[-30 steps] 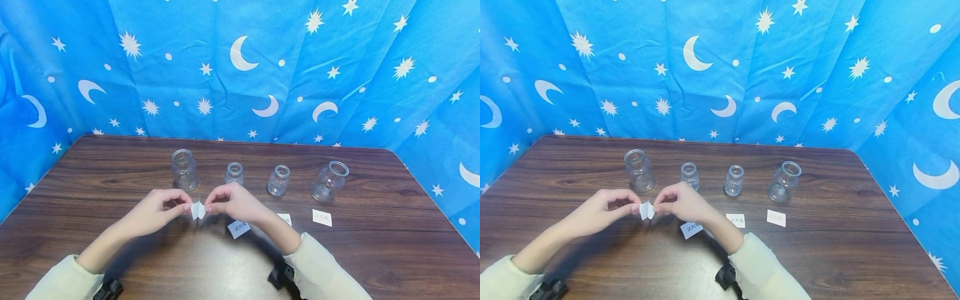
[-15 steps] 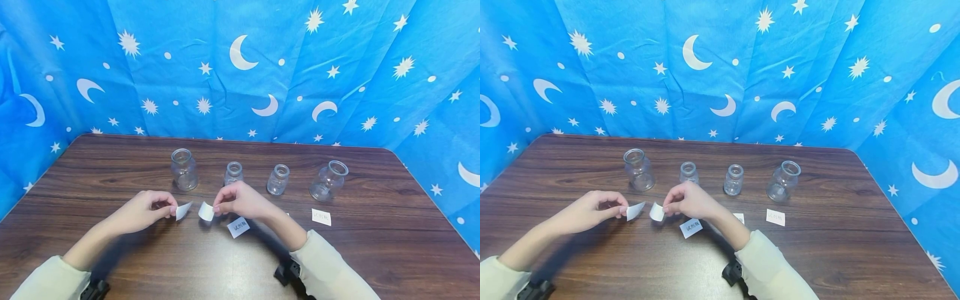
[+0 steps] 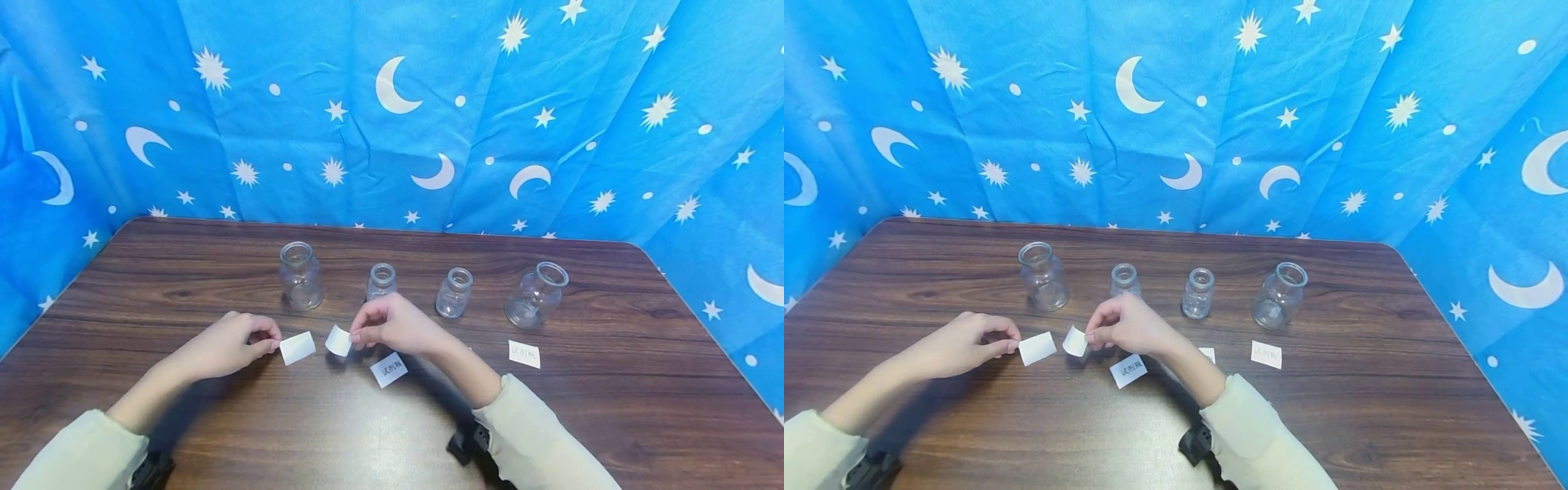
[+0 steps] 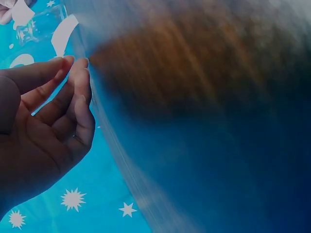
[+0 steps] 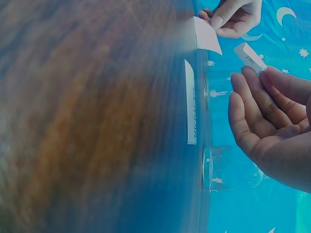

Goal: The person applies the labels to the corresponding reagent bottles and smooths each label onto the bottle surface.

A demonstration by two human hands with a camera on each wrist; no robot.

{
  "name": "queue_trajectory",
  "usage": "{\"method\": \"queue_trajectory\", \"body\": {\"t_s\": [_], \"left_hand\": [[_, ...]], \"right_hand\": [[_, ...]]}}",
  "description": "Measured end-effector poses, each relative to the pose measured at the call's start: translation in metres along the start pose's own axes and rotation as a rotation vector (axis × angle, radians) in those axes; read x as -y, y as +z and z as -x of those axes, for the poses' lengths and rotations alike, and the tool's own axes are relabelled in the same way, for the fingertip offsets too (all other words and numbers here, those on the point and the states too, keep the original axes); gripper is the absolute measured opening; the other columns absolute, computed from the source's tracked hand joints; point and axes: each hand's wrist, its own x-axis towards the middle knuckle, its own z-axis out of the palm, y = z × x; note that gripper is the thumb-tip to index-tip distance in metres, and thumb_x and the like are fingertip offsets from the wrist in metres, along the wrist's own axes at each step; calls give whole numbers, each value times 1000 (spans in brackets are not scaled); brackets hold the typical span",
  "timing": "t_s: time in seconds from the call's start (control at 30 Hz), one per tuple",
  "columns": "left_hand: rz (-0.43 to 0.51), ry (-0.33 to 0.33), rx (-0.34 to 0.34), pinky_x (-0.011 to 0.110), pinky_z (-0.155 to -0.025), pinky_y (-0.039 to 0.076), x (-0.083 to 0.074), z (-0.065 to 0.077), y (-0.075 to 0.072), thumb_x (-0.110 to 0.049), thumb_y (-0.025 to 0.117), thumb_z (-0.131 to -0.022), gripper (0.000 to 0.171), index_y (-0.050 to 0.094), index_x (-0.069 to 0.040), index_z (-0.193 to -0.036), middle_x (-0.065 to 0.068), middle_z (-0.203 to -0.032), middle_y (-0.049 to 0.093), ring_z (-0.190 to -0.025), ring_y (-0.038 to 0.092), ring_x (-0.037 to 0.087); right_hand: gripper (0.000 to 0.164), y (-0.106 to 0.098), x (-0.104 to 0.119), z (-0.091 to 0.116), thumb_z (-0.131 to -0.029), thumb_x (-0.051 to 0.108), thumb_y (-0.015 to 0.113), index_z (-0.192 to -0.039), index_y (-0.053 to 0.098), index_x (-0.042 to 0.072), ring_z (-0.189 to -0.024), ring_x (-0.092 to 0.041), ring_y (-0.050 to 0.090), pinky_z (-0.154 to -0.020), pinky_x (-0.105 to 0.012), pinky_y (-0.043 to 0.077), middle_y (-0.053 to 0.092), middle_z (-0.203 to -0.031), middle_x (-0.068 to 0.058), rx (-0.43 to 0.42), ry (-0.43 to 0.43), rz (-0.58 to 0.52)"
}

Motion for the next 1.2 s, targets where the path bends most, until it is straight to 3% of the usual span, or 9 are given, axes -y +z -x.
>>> {"method": "queue_trajectory", "body": {"t_s": [0.17, 0.3, 0.43, 0.67, 0.93, 1.2], "left_hand": [[-47, -16, -8, 24, -51, 37, -3, 1, -1, -8, 61, -85, 7, 67, -11, -86, -9, -69, 56, -58, 44, 4], [-72, -3, -59, 24, -54, 40, -11, 1, -3, -9, 62, -85, 6, 68, -10, -88, -9, -72, 59, -61, 48, 4], [-1, 41, -113, 24, -59, 45, -25, -1, -4, -9, 63, -85, 7, 68, -11, -89, -9, -78, 62, -67, 53, 4], [204, 82, -104, 26, -68, 49, -47, -3, -3, -14, 60, -89, 15, 67, -9, -100, -5, -92, 66, -80, 59, 8], [236, 92, -91, 27, -71, 49, -48, -10, 6, -12, 59, -89, 19, 65, -7, -107, -1, -97, 66, -85, 60, 10], [278, 100, -80, 28, -74, 49, -45, -13, 11, -12, 58, -89, 20, 64, -8, -108, -2, -99, 66, -89, 60, 11]], "right_hand": [[4, 0, 1, 0, -81, -4, 60, -82, 64, -7, -77, -40, 59, -72, -44, 50, 65, -72, -12, -13, 6, 0], [4, 0, 3, 0, -81, -4, 61, -82, 63, -7, -76, -41, 59, -71, -45, 49, 65, -72, -12, -23, 12, -10], [5, 1, 3, -1, -81, -4, 61, -83, 63, -7, -74, -36, 60, -71, -45, 49, 65, -72, -13, -32, 12, -26], [6, 3, 3, -3, -82, -5, 59, -85, 62, -9, -68, -18, 62, -70, -45, 50, 65, -73, -15, -41, -28, -64], [9, 8, 4, -7, -84, -5, 58, -90, 61, -10, -69, -18, 63, -70, -46, 50, 64, -77, -16, -37, -66, -113], [13, 11, 2, -10, -85, -5, 57, -96, 61, -10, -73, -22, 64, -70, -38, 52, 65, -82, -21, -20, -86, -150]]}}
